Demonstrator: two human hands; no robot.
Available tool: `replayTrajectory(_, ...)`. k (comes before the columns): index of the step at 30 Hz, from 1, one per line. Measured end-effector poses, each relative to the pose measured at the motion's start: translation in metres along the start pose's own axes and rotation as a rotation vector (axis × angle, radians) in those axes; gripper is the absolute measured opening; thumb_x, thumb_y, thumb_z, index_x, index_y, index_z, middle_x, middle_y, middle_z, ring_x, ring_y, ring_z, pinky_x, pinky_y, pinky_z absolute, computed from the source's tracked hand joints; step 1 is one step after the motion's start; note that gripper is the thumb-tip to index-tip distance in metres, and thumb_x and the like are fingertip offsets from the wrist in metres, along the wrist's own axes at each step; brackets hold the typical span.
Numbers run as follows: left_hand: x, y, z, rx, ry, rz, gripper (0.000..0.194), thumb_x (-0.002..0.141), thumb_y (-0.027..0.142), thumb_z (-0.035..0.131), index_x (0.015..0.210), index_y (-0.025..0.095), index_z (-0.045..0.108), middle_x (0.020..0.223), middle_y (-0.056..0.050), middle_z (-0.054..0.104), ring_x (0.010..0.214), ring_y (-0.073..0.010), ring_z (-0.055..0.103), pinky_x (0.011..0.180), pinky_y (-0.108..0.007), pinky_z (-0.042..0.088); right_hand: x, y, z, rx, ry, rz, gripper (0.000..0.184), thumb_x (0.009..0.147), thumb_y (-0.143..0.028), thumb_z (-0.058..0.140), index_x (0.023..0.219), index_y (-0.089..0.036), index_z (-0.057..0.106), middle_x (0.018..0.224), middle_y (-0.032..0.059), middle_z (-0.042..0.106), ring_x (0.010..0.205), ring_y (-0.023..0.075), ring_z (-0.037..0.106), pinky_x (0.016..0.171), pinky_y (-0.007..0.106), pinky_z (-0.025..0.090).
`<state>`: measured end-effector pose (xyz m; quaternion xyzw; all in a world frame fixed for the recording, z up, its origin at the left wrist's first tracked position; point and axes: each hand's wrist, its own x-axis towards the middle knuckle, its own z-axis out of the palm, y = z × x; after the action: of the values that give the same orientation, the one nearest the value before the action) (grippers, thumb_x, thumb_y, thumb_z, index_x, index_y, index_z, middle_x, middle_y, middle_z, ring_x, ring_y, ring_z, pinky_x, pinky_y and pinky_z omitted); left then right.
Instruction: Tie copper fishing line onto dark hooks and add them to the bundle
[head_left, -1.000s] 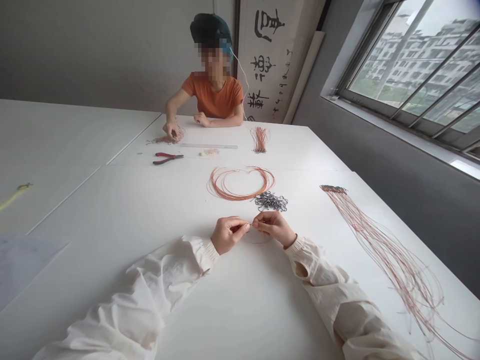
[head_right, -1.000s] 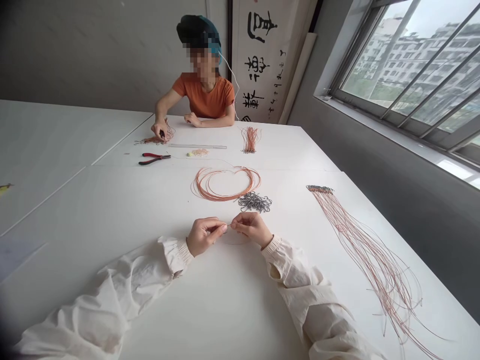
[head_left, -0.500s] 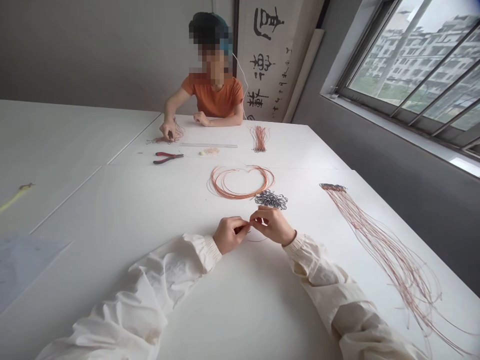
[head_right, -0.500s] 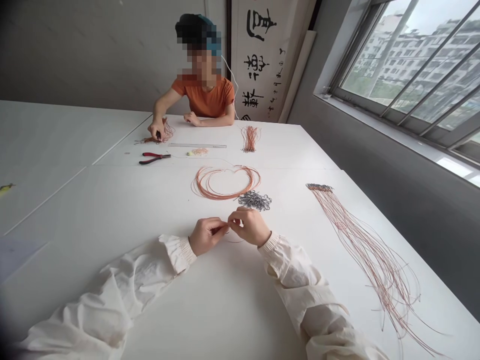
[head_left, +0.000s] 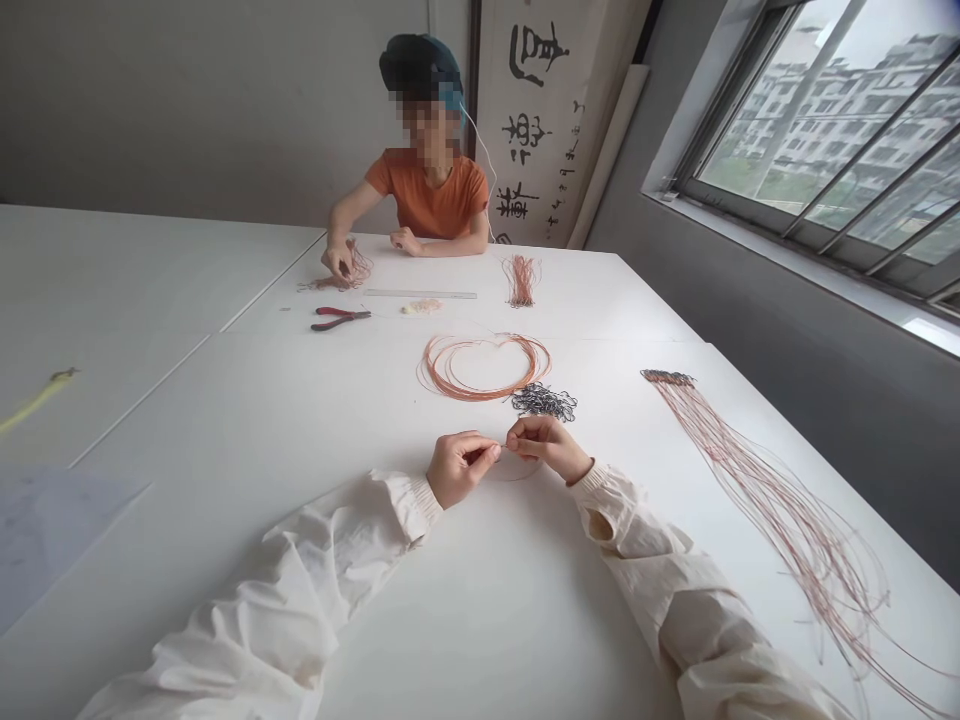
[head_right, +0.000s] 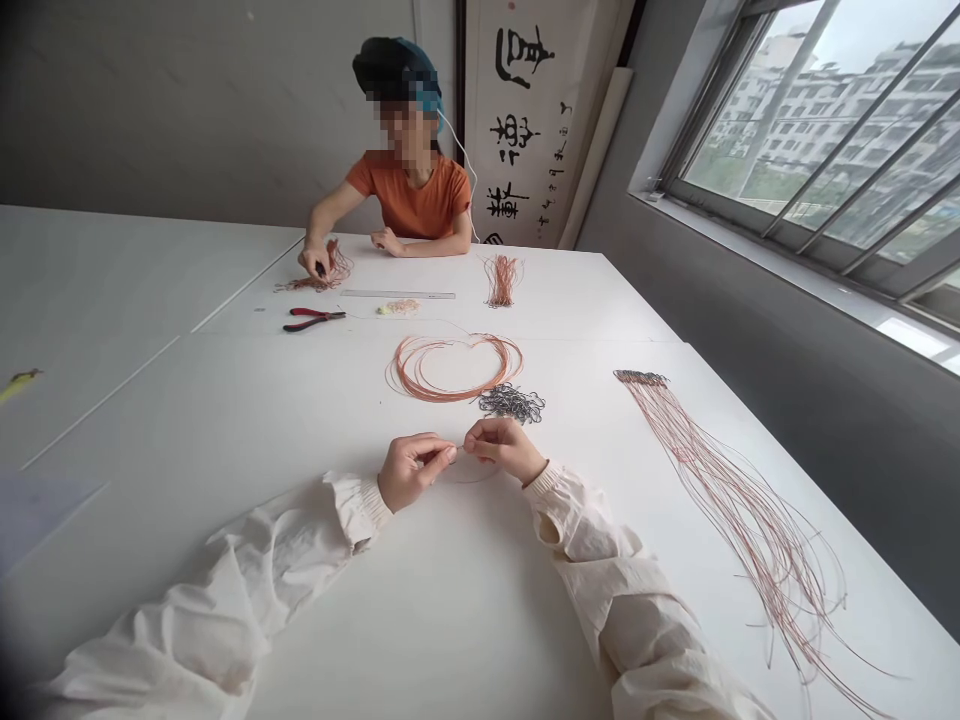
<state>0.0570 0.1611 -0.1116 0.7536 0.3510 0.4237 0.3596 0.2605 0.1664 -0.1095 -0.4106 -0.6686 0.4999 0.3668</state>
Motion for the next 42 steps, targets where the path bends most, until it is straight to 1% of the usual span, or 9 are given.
replayTrajectory(8,0.003,-0.005,0.002,0.001,0.049,-0.060,0.026,0.090,0.029,0.058,0.075,0.013,0.071,0.063,-0.002,0.059,0.050,-0.0093,0.050,0.051,-0.022,0.041,-0.025,-0.010,0.024,-0.222,0.204,-0.143,0.014,0.086,-0.026,0.059,0.080,-0.016,0.068,0.075,0.0041,0.059,0.059,0.0112,0.044,0.060,0.027,0.036)
replayTrajectory(12,0.004,-0.004,0.003,0.030,0.016,-0.036,0.022,0.087,0.027,0.062,0.074,0.014,0.072,0.061,-0.001,0.058,0.056,-0.0111,0.050,0.054,-0.023,0.041,-0.025,-0.023,0.025,-0.307,0.189,-0.186,0.013,0.084,-0.020,0.059,0.084,-0.018,0.071,0.077,0.0040,0.058,0.059,0.0111,0.043,0.062,0.027,0.035)
replayTrajectory(16,0.001,-0.001,0.005,0.041,-0.021,-0.009,0.020,0.086,0.025,0.062,0.074,0.014,0.073,0.058,0.000,0.055,0.053,-0.0099,0.046,0.053,-0.023,0.039,-0.009,-0.030,0.016,-0.307,0.161,-0.174,0.009,0.079,-0.017,0.062,0.079,-0.017,0.072,0.072,0.0030,0.058,0.060,0.0115,0.042,0.061,0.026,0.034)
replayTrajectory(19,-0.001,0.000,0.005,0.040,-0.033,0.007,0.021,0.086,0.024,0.061,0.072,0.014,0.072,0.058,0.000,0.055,0.052,-0.0095,0.045,0.052,-0.023,0.039,0.005,-0.027,0.006,-0.246,0.102,-0.117,0.008,0.077,-0.019,0.064,0.073,-0.016,0.070,0.066,0.0021,0.060,0.058,0.0110,0.043,0.057,0.025,0.034)
replayTrajectory(25,-0.003,0.000,0.005,0.023,-0.012,0.011,0.021,0.086,0.027,0.062,0.074,0.014,0.073,0.060,-0.001,0.055,0.052,-0.0094,0.046,0.052,-0.023,0.040,0.013,-0.009,-0.005,-0.071,-0.029,-0.015,0.023,0.081,-0.035,0.061,0.072,-0.014,0.064,0.055,0.0001,0.056,0.049,0.0101,0.045,0.046,0.022,0.035)
replayTrajectory(28,-0.001,0.000,0.005,0.007,0.026,-0.010,0.022,0.087,0.028,0.062,0.073,0.014,0.072,0.059,0.000,0.054,0.051,-0.0093,0.047,0.051,-0.022,0.040,0.007,-0.001,-0.004,-0.055,-0.012,-0.015,0.025,0.084,-0.038,0.058,0.075,-0.015,0.061,0.053,-0.0024,0.050,0.048,0.0098,0.044,0.045,0.022,0.033)
replayTrajectory(32,0.001,0.000,0.004,-0.020,0.069,-0.051,0.027,0.090,0.030,0.058,0.072,0.013,0.070,0.061,0.000,0.056,0.045,-0.0077,0.048,0.046,-0.021,0.040,-0.008,-0.001,0.009,-0.118,0.047,-0.066,0.020,0.087,-0.033,0.055,0.079,-0.016,0.059,0.058,-0.0022,0.051,0.050,0.0100,0.045,0.048,0.022,0.036)
replayTrajectory(37,0.003,-0.004,0.005,-0.008,0.084,-0.067,0.028,0.090,0.032,0.058,0.072,0.014,0.069,0.060,0.000,0.057,0.048,-0.0086,0.049,0.048,-0.021,0.041,-0.023,-0.015,0.025,-0.318,0.166,-0.171,0.014,0.089,-0.022,0.054,0.080,-0.017,0.064,0.070,0.0023,0.058,0.059,0.0117,0.044,0.060,0.026,0.037)
replayTrajectory(42,0.003,-0.003,0.005,0.018,0.045,-0.040,0.024,0.087,0.033,0.062,0.076,0.015,0.073,0.058,-0.001,0.057,0.053,-0.0108,0.049,0.052,-0.022,0.041,-0.019,-0.031,0.022,-0.480,0.147,-0.227,0.013,0.085,-0.016,0.058,0.083,-0.019,0.070,0.076,0.0051,0.060,0.066,0.0150,0.046,0.068,0.030,0.036)
